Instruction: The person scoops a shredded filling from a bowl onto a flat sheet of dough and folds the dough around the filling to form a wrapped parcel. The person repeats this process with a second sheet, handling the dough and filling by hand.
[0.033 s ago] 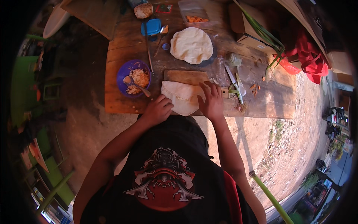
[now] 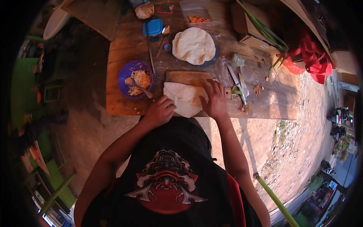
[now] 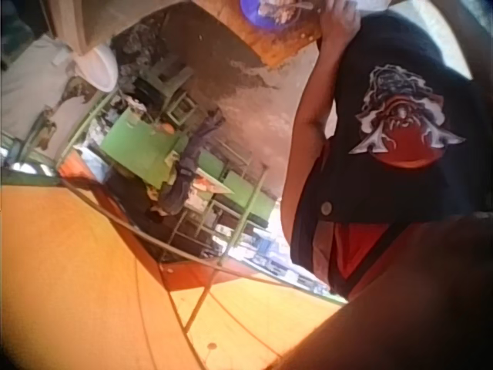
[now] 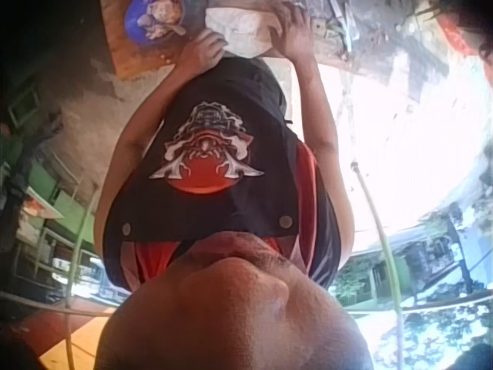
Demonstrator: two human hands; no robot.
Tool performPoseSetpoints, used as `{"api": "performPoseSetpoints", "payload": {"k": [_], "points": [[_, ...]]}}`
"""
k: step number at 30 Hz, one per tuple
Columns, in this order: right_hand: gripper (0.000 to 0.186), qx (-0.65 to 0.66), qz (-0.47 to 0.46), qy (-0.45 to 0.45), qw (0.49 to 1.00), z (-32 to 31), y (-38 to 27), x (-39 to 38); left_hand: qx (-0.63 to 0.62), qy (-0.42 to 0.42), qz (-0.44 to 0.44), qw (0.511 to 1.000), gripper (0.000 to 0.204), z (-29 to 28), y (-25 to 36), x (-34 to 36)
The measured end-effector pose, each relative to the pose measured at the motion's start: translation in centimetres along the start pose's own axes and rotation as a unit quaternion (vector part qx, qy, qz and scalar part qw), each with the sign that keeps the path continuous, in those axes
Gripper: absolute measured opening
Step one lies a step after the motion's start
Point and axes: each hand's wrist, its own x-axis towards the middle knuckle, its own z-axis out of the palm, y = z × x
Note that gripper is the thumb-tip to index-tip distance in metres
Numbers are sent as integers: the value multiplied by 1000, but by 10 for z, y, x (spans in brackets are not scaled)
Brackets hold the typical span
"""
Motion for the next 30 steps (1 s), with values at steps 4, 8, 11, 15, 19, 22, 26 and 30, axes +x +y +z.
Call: {"api": "performPoseSetpoints", "payload": {"k": [4, 8, 11, 15, 19, 22, 26, 30], "points": [[38, -39, -53, -54, 996, 3, 30, 20, -1, -37, -10, 999, 15, -4, -3, 10], [30, -5, -54, -80, 995, 3, 38, 29, 2, -41, -8, 999, 18, -4, -4, 14], [25, 2, -19, -84, 996, 6, 38, 35, -2, -25, -15, 1000, 19, -6, 1, 22], [28, -24, 1, -83, 996, 4, 42, 46, -15, -23, -2, 1000, 19, -5, -4, 28], [32, 20, 37, -101, 994, 3, 49, 49, -47, -7, -24, 999, 18, -5, -2, 38], [35, 14, 39, -120, 992, -9, 35, 53, -9, 2, -77, 997, 27, 2, -8, 49], [40, -5, -58, -92, 994, -12, 32, 48, 2, -18, -112, 994, 41, 1, -13, 66], [45, 32, -75, -97, 992, -3, 39, 50, -3, -34, -101, 994, 43, 3, -26, 67]]}}
